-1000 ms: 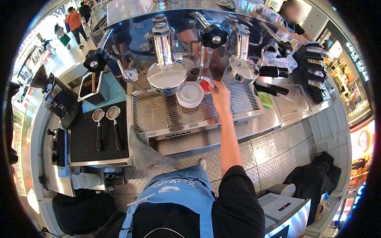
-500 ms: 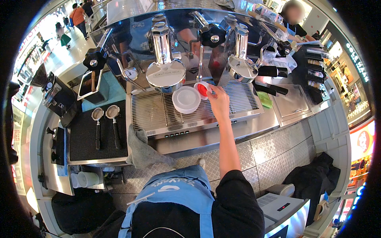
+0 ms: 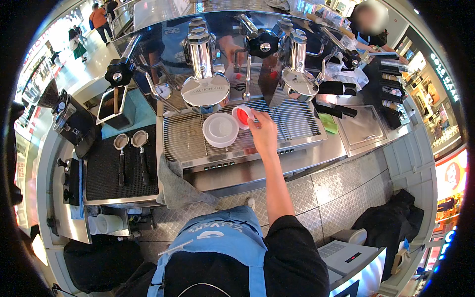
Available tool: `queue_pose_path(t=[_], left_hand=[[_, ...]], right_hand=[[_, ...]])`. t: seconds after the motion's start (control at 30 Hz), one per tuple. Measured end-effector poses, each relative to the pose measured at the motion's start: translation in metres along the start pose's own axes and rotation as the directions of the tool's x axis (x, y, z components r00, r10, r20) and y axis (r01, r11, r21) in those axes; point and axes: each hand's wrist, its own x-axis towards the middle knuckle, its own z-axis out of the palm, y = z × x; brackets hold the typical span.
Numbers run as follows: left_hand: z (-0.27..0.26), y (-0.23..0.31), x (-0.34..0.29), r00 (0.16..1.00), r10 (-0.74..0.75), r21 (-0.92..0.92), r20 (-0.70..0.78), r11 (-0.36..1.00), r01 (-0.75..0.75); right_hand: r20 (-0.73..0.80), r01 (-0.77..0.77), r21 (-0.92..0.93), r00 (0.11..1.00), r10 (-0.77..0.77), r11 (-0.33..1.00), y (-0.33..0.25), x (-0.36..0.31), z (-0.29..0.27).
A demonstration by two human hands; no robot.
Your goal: The person washes a white plastic cup and a clear plastic cup under running water at a sink, then moves to the espresso machine to purge steam and rinse a red-lidded container. The person returns to the sink to continue rinsing the clear cup.
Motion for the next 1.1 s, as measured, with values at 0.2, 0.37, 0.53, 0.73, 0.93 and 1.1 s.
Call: queue_pose_path(t=[0.2, 0.37, 0.53, 0.73, 0.93, 1.1], left_hand=[[-0.075, 0.063, 0.008, 0.883, -0.437, -0.369, 0.175, 0.802, 0.470], [-0.187, 0.144, 0.048, 0.758, -0.401, -0.199, 0.515, 0.804, 0.560], [-0.292, 0.252, 0.053, 0.917, 0.144, -0.496, 0.373, 0.866, 0.066], [-0.351, 0.376, 0.070, 0.830, 0.550, -0.699, 0.090, 0.628, -0.341], [-0.287, 0.477, 0.129, 0.874, 0.483, -0.912, 0.048, 0.379, -0.160], [-0.219, 0.531, 0.137, 0.473, 0.744, -0.778, 0.472, 0.099, 0.621]], right_hand=[[-0.067, -0.049, 0.042, 0.996, 0.052, 0.998, 0.008, -0.001, 0.002], [-0.080, -0.221, 0.288, 0.964, 0.253, 0.932, 0.018, -0.001, -0.011], [-0.027, -0.295, 0.404, 0.942, 0.333, 0.866, 0.023, -0.005, -0.025], [-0.033, -0.329, 0.446, 0.923, 0.383, 0.832, 0.024, -0.033, -0.041], [-0.038, -0.366, 0.605, 0.874, 0.484, 0.708, 0.015, -0.096, -0.076], [-0.324, -0.239, 0.573, 0.813, 0.484, 0.784, 0.012, -0.162, -0.093]])
